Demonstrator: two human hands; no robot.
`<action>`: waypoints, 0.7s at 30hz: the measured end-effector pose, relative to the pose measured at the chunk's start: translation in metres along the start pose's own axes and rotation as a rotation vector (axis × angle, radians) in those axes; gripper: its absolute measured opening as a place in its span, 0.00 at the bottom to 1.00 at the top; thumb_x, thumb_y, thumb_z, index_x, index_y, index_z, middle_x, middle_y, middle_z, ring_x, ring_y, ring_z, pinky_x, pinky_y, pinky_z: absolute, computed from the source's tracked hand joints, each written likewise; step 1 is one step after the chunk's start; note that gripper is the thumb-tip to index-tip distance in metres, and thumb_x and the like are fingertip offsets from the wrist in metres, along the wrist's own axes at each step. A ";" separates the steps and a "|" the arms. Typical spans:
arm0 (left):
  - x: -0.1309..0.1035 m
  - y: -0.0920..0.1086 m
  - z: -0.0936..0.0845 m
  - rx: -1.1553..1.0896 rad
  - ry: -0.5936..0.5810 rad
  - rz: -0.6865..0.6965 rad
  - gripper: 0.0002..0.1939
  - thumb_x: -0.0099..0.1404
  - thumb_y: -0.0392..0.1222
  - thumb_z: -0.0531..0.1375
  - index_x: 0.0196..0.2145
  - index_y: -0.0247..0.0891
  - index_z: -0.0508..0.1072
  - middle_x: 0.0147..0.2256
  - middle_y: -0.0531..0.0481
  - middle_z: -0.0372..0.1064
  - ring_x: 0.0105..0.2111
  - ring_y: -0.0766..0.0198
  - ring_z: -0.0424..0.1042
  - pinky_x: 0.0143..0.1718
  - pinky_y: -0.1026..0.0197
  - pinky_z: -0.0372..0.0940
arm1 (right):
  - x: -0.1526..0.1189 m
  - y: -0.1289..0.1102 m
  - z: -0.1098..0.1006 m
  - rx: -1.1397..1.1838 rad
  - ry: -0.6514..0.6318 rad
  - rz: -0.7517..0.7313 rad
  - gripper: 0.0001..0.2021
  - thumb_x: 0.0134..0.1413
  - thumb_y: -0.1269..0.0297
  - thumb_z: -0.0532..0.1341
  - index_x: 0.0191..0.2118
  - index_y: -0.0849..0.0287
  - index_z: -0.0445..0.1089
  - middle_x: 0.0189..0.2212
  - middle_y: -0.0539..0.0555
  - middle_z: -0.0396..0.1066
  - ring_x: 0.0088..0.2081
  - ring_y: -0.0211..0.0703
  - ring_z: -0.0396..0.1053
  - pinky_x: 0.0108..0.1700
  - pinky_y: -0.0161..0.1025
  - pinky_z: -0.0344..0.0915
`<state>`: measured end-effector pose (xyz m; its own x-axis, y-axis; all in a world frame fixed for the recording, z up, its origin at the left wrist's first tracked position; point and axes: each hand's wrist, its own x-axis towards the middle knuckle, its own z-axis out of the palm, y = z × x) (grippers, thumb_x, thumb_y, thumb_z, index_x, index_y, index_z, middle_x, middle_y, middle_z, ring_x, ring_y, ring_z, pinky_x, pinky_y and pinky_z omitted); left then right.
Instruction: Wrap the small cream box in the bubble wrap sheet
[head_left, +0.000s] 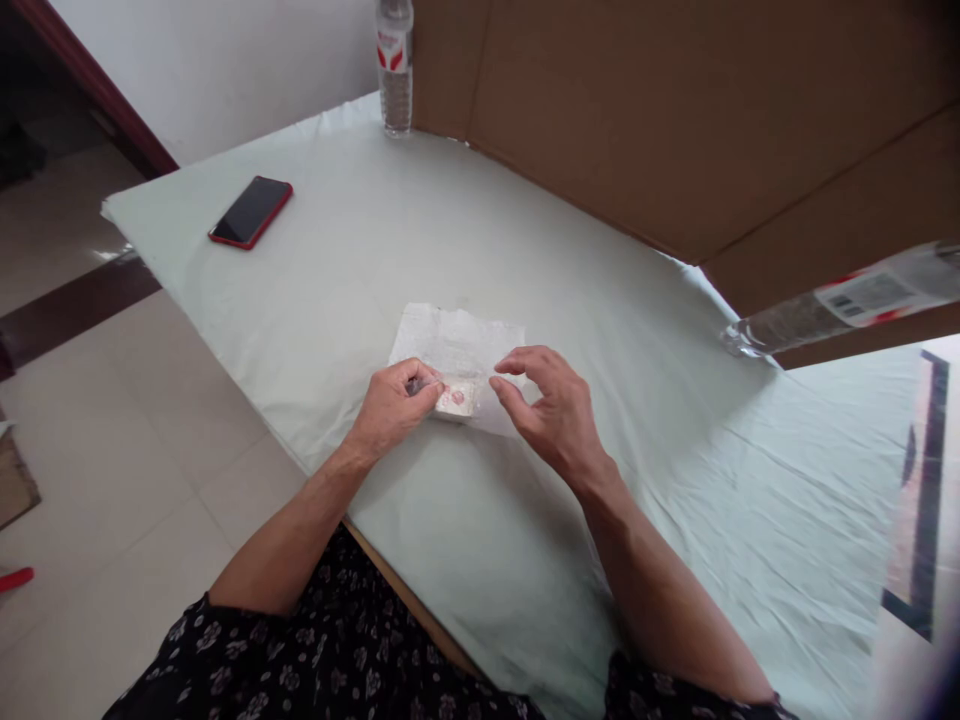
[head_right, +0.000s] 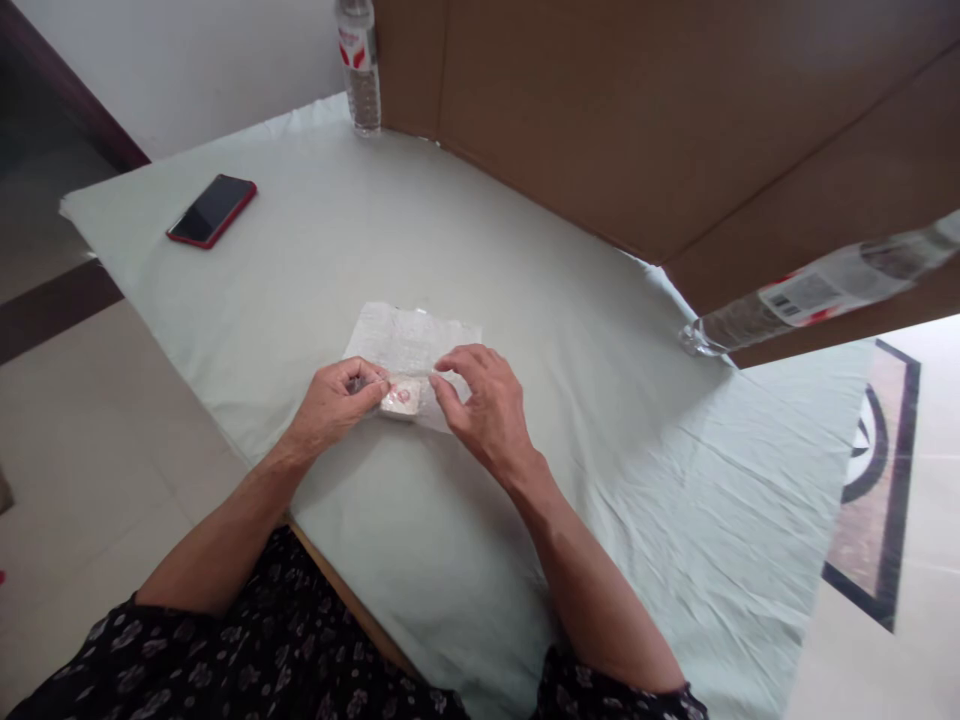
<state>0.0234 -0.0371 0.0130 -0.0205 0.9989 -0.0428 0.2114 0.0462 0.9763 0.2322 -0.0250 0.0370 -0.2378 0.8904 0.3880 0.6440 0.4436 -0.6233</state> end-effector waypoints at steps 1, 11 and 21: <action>0.000 -0.001 0.000 0.005 -0.004 0.002 0.09 0.57 0.44 0.63 0.24 0.38 0.70 0.33 0.50 0.77 0.31 0.65 0.71 0.34 0.63 0.65 | -0.001 -0.006 -0.001 -0.036 -0.003 -0.098 0.05 0.63 0.62 0.61 0.38 0.53 0.74 0.40 0.56 0.78 0.43 0.49 0.74 0.46 0.47 0.67; -0.002 0.008 -0.030 0.234 -0.062 -0.002 0.21 0.55 0.46 0.65 0.47 0.37 0.76 0.39 0.49 0.76 0.39 0.61 0.74 0.42 0.59 0.67 | -0.016 -0.021 0.025 -0.357 -0.302 -0.395 0.10 0.62 0.70 0.61 0.49 0.56 0.72 0.47 0.55 0.77 0.47 0.50 0.69 0.48 0.46 0.58; -0.007 0.003 -0.047 0.530 0.055 -0.122 0.25 0.59 0.44 0.61 0.54 0.34 0.72 0.36 0.49 0.73 0.31 0.63 0.69 0.37 0.58 0.66 | -0.013 -0.024 0.043 -0.521 -0.213 -0.420 0.07 0.65 0.68 0.60 0.45 0.54 0.73 0.39 0.53 0.72 0.42 0.47 0.61 0.46 0.44 0.52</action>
<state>-0.0223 -0.0441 0.0259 -0.1240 0.9845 -0.1244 0.6675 0.1755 0.7236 0.1885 -0.0428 0.0177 -0.6456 0.6786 0.3503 0.7185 0.6952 -0.0226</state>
